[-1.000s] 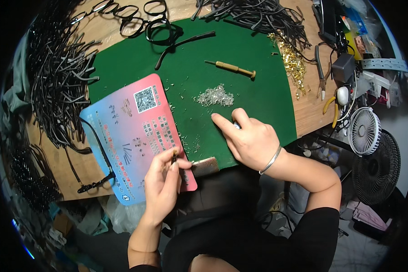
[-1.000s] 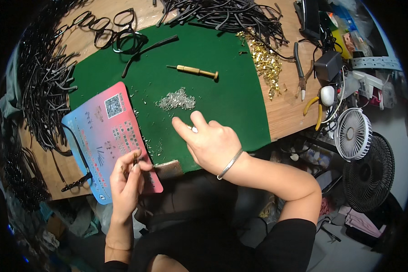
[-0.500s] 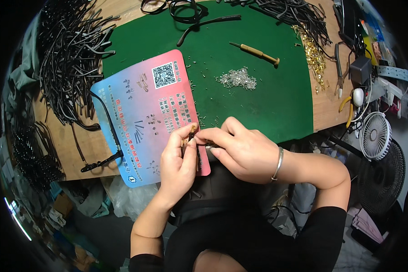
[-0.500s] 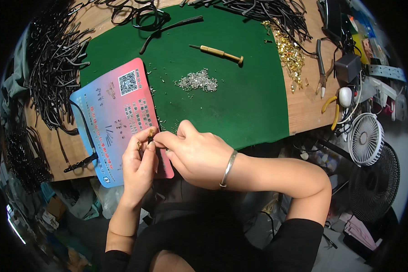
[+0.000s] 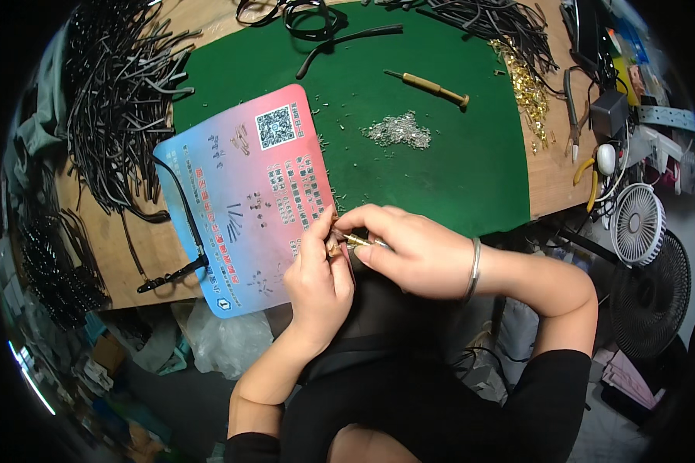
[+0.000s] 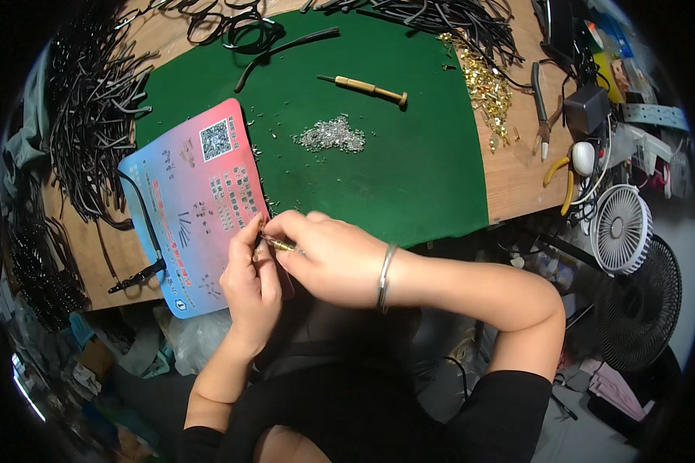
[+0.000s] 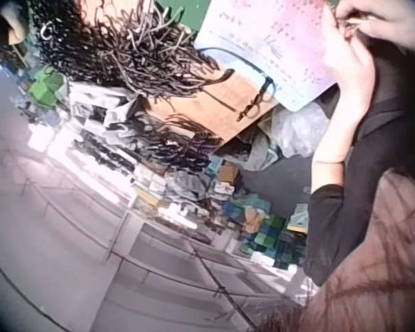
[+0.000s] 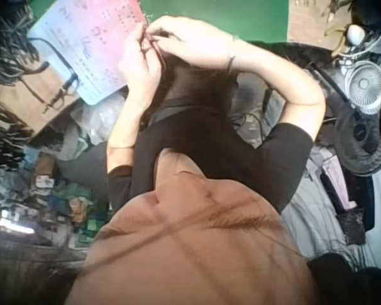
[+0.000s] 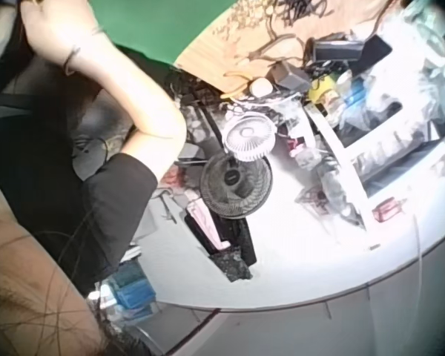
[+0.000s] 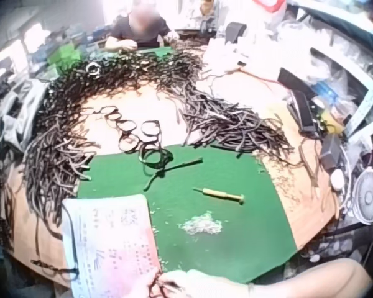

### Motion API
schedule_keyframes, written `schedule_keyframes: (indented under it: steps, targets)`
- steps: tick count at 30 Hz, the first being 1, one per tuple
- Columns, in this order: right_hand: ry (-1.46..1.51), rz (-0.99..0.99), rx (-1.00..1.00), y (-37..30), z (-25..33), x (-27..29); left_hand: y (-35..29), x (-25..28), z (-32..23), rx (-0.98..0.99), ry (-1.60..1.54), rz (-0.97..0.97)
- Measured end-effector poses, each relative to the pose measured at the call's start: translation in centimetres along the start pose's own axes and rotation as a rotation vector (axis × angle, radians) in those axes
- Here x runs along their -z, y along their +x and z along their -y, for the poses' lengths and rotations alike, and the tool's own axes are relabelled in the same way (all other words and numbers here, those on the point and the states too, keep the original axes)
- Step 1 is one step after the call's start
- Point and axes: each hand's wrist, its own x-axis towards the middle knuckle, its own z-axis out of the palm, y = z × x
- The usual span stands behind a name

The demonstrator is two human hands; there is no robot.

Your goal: The person assembles eyeglasses by inserting small metal components into the frame arms using a small tool. They repeatedly pick up frame parts, align them, and press components into place on a green work mat.

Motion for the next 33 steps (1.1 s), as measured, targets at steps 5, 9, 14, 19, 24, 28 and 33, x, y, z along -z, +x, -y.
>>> schedule_keyframes:
  steps: [5, 9, 14, 19, 24, 28, 33]
  targets:
    - [0.528, 0.22, -0.366, -0.1, 2.0, 1.3, 0.1, 0.2, 0.3, -0.051, -0.012, 0.004]
    - [0.497, 0.207, -0.35, 0.0, 1.7, 1.0, 0.4, 0.4, 0.2, -0.095, 0.008, 0.027]
    - [0.447, 0.204, -0.33, 0.2, 1.6, 0.9, 0.4, 0.5, 0.6, -0.118, 0.01, 0.043]
    - [0.049, 0.049, -0.108, -0.1, 0.5, 0.0, 0.6, 0.8, 0.5, -0.111, 0.0, 0.086]
    - [-0.383, -0.052, -0.037, -1.2, 1.6, -0.8, 0.8, 1.4, 0.7, 0.008, -0.104, 0.169]
    - [-0.279, -0.069, 0.005, -0.9, 0.5, -0.3, 2.0, 1.8, 0.3, 0.254, -0.325, 0.282]
    - [-0.313, -0.044, -0.027, -1.3, 0.5, 0.4, 2.9, 2.8, 1.7, -0.051, -0.128, 0.025]
